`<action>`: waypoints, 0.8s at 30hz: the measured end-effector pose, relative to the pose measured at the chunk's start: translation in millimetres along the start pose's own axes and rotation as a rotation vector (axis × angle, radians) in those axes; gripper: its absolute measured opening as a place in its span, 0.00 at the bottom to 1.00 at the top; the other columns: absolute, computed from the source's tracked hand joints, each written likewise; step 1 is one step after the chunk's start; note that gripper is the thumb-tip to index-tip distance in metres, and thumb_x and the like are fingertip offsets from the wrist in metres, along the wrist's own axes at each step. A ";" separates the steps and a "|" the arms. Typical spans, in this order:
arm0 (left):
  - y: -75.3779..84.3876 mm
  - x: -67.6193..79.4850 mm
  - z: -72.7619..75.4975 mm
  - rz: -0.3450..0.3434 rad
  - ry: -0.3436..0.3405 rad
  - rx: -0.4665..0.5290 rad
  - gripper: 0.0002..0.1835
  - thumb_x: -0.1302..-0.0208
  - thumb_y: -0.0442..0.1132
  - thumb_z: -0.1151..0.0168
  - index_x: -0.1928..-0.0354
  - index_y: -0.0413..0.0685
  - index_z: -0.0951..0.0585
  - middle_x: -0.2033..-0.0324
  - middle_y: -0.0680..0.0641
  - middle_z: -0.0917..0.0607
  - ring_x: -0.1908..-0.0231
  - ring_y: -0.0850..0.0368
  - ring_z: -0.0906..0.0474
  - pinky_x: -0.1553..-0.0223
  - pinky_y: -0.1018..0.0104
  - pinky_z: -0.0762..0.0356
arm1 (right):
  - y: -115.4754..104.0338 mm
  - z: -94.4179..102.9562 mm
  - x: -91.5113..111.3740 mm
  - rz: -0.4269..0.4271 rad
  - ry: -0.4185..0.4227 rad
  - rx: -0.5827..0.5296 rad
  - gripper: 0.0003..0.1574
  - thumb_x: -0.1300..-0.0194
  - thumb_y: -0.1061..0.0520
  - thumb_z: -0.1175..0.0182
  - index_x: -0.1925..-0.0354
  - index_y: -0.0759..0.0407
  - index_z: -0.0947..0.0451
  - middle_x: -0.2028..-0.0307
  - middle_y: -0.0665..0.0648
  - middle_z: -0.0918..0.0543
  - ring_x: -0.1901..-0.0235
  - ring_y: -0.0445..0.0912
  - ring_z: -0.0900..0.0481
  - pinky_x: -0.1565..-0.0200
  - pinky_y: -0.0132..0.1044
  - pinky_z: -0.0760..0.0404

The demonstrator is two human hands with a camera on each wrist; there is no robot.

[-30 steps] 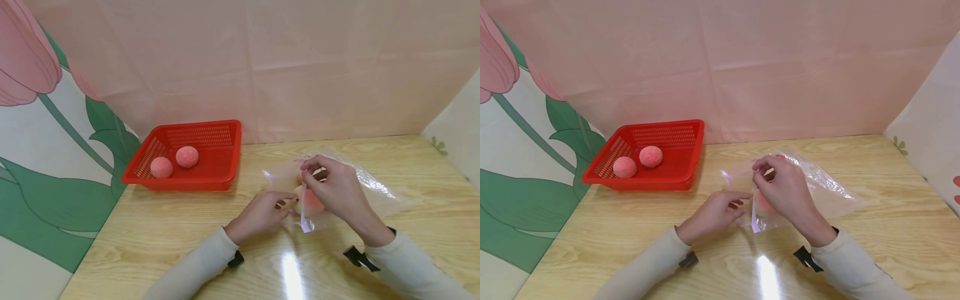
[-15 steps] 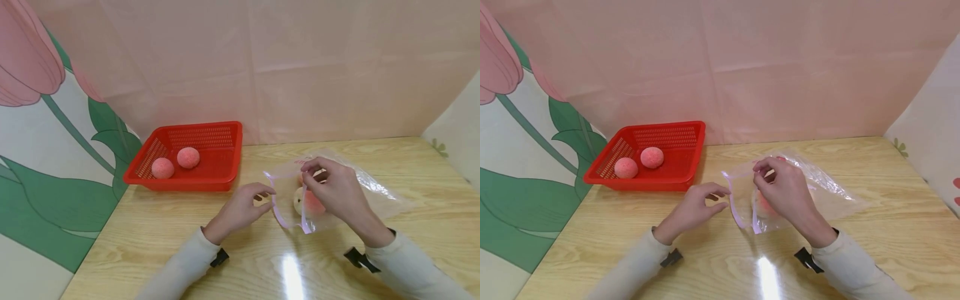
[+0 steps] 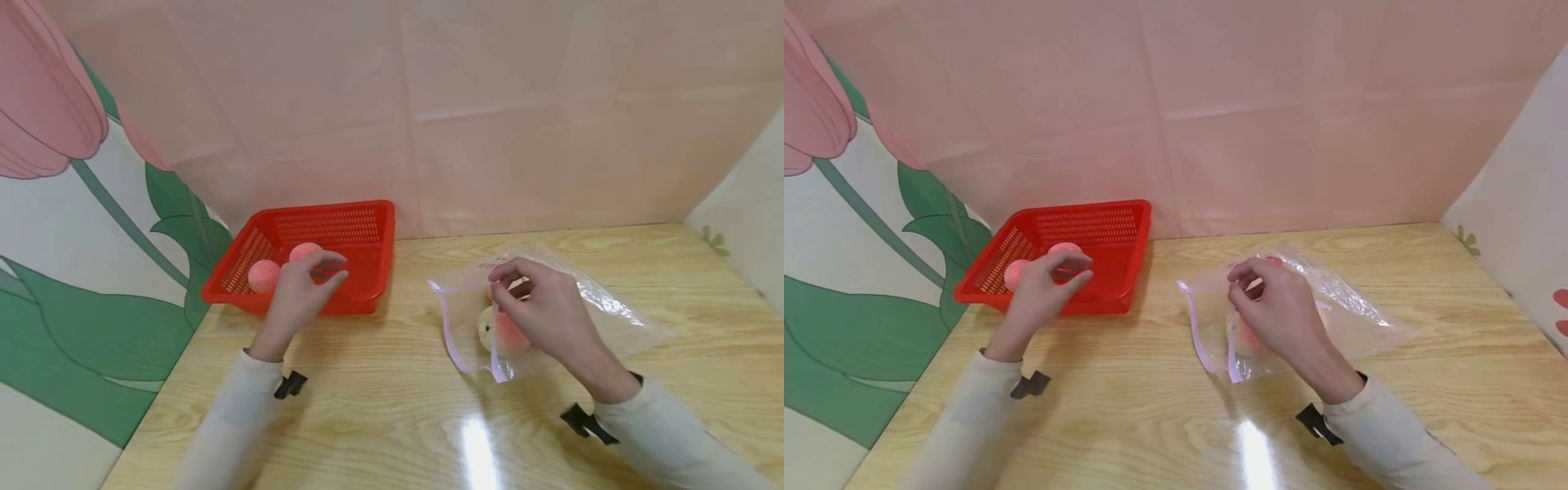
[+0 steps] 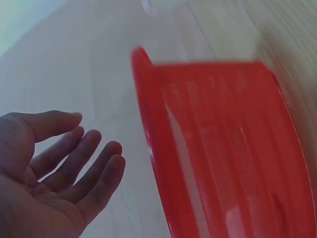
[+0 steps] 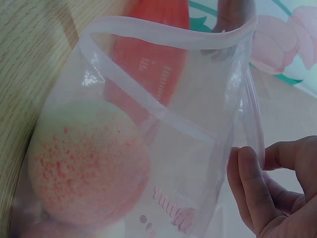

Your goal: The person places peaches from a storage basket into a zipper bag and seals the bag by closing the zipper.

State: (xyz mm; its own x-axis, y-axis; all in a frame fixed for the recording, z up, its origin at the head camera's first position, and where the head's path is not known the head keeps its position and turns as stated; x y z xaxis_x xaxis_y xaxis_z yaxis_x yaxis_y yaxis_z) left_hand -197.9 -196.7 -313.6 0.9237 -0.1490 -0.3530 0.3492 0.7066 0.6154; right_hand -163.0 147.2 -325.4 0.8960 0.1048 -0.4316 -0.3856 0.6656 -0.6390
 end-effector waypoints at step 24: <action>-137.9 -33.0 70.3 0.384 -0.157 -0.367 0.27 0.37 0.40 0.33 0.38 0.40 0.26 0.44 0.32 0.26 0.50 0.37 0.30 0.52 0.45 0.18 | 0.6 -1.8 -0.2 0.003 -0.008 -0.027 0.05 0.36 0.61 0.38 0.64 0.51 0.18 0.69 0.51 0.13 0.71 0.44 0.13 0.75 0.27 0.21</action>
State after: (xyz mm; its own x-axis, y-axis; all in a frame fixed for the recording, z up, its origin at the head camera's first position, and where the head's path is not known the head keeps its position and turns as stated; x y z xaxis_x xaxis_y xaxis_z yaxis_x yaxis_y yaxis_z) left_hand -265.4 -337.9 -337.2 0.9960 0.0855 -0.0244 -0.0696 0.9210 0.3834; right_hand -163.8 146.3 -326.9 0.8966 0.1130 -0.4281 -0.3940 0.6448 -0.6550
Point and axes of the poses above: each hand's wrist, its own x-axis away from the middle knuckle, its own z-axis out of the back of the hand, y = z × x, the point moved 1 cm from there along -x, towards the middle knuckle
